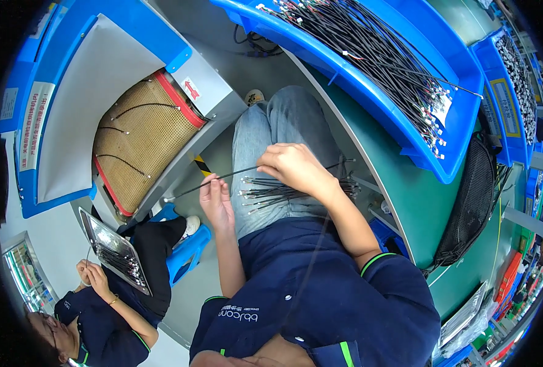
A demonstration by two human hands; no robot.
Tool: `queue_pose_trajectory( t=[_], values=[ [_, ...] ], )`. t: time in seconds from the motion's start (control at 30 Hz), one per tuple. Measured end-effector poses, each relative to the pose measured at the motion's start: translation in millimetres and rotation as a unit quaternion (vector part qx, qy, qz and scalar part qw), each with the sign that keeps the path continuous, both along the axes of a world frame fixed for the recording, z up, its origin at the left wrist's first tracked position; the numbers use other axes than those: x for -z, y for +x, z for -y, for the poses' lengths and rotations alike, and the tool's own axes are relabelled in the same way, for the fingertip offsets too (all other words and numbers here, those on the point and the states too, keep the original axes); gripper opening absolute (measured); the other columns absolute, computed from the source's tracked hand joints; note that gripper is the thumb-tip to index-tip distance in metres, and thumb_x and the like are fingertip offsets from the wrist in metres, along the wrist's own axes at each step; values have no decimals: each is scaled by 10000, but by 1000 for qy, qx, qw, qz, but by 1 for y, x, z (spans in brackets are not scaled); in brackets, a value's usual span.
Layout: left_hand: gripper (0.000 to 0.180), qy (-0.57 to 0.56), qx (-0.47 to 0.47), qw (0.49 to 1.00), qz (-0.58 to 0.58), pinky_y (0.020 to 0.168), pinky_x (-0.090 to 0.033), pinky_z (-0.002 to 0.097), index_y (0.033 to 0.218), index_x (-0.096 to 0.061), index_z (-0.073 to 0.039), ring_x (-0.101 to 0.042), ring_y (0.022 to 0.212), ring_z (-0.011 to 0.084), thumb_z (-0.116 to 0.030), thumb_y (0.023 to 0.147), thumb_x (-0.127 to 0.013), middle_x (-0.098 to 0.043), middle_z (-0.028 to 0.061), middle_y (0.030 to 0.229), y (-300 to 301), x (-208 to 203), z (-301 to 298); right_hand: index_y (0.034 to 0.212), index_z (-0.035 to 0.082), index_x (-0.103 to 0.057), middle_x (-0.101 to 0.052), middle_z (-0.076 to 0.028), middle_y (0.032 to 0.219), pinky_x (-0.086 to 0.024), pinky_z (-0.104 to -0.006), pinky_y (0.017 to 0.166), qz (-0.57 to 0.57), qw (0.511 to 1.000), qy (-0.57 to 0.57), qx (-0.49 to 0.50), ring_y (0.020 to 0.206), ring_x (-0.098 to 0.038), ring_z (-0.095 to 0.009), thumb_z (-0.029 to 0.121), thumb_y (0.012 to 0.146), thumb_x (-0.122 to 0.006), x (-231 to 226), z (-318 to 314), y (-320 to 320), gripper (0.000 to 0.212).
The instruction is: The person assembles wire harnesses by inserting plastic pins into an electronics housing with a hand inserter.
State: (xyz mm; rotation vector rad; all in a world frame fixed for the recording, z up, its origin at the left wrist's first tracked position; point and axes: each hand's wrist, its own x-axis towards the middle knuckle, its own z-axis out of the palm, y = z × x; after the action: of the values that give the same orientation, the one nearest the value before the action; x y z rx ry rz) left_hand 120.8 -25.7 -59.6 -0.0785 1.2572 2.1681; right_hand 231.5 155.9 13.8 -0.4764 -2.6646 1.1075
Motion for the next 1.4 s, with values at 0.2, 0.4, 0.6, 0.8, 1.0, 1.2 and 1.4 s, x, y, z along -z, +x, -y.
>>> queue_pose_trajectory(
  t=[0.2, 0.4, 0.6, 0.8, 1.0, 1.2, 1.4],
  values=[
    [139, -26, -36, 999, -25, 733, -501, 220, 1022, -604, 26, -591, 796, 117, -50, 908, -580, -617, 83, 928, 3, -2, 1, 816, 53, -647, -616, -67, 749, -482, -350, 657, -14, 997, 66, -36, 700, -598, -262, 149, 755, -696, -5, -14, 11, 123],
    [144, 47, -64, 997, 8, 713, -495, 198, 1018, -601, 18, -585, 792, 116, -84, 920, -573, -614, 82, 942, 15, -10, -2, 1090, 42, -653, -626, -14, 778, -508, -261, 687, -115, 940, -320, 15, 779, -606, -90, -19, 731, -728, 1, -21, 24, 372],
    [145, 100, -48, 994, 17, 718, -498, 189, 1026, -599, 1, -588, 792, 105, -98, 923, -570, -618, 72, 938, 36, -27, -13, 1163, -15, -593, -604, -50, 900, -522, -233, 725, -166, 773, -611, 50, 803, -614, -106, -69, 746, -693, 13, 21, 17, 433],
    [142, 102, -40, 994, -1, 716, -497, 182, 1016, -595, -5, -587, 789, 102, -114, 931, -562, -619, 70, 933, 53, -33, -17, 975, -37, -685, -619, -94, 890, -518, -230, 654, -232, 789, -566, 56, 731, -631, -141, -65, 780, -656, 11, 26, 24, 200],
    [138, 86, -47, 995, -12, 716, -496, 183, 1004, -573, -11, -561, 796, 99, -131, 945, -539, -593, 61, 917, 57, -35, -16, 923, -36, -699, -626, -88, 866, -509, -224, 652, -273, 802, -521, 101, 722, -621, -124, -73, 763, -665, -2, 11, 42, 168],
    [140, 98, -63, 993, -24, 712, -496, 181, 1006, -562, -6, -552, 787, 105, -129, 950, -527, -583, 64, 917, 58, -30, -14, 898, -41, -703, -624, -94, 849, -496, -232, 627, -299, 827, -460, 127, 695, -610, -139, -88, 708, -701, -12, -2, 53, 196],
    [133, 130, -51, 990, -32, 723, -504, 187, 1003, -556, -8, -549, 784, 102, -125, 950, -523, -582, 66, 912, 62, -23, -13, 923, -48, -690, -627, -126, 886, -514, -248, 645, -349, 833, -421, 88, 711, -625, -157, -97, 743, -671, -13, -3, 55, 188]
  ],
)
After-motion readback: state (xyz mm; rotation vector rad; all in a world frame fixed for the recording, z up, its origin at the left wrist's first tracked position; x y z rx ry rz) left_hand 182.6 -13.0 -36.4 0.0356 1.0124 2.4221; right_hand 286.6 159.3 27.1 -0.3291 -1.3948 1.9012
